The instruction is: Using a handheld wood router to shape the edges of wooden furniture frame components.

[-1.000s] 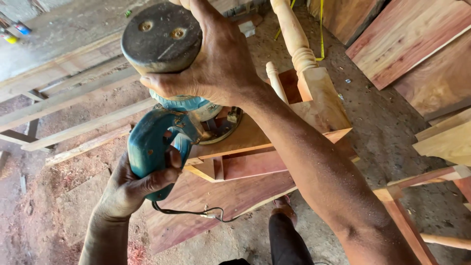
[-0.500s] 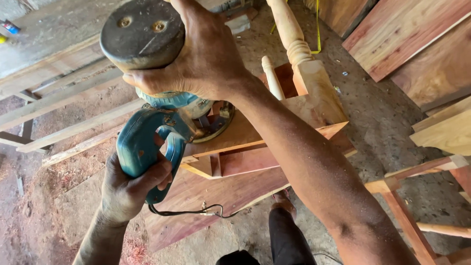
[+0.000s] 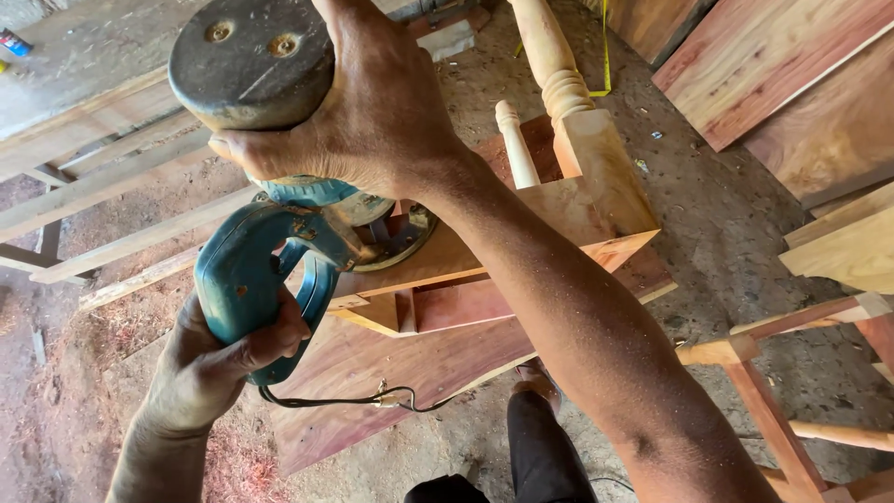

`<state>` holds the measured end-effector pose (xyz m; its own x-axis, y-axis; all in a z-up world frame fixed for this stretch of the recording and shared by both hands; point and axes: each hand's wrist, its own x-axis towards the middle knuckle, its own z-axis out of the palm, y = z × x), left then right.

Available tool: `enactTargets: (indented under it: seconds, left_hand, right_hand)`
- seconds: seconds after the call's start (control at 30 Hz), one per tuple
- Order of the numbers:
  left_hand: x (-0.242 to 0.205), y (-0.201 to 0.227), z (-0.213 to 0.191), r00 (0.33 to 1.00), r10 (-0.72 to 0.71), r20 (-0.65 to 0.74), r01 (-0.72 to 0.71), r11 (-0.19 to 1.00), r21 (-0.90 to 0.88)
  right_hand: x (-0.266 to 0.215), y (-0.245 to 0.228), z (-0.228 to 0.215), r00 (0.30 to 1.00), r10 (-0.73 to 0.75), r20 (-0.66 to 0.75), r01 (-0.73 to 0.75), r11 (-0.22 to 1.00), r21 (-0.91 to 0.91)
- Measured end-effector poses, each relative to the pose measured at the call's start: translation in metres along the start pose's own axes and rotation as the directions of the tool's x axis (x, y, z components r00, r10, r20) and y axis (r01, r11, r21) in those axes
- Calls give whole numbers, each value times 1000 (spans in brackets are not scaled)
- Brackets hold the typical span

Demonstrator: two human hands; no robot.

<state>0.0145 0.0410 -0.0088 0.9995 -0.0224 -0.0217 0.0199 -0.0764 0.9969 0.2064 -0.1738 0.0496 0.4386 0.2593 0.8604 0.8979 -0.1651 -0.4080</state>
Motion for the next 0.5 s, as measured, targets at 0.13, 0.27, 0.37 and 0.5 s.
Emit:
enactTargets:
  seconds: [0.13, 0.27, 0.37, 0.5]
  left_hand:
    - [7, -1, 2, 997, 48, 66, -41, 994, -105]
    - [9, 8, 16, 998, 56, -20, -56, 998, 4]
    - [9, -12, 0, 999, 39, 3, -39, 992, 123]
    - [10, 11, 17, 998, 60, -16, -58, 994, 91]
  right_hand:
    - [2, 0, -5, 999, 43, 22, -43, 999, 2]
    - [3, -7, -7, 999, 0, 49, -4, 998, 69]
    - [-2, -3, -8, 993, 69, 99, -69, 998, 0]
    - [2, -14, -13, 991, 92, 99, -94, 995, 16]
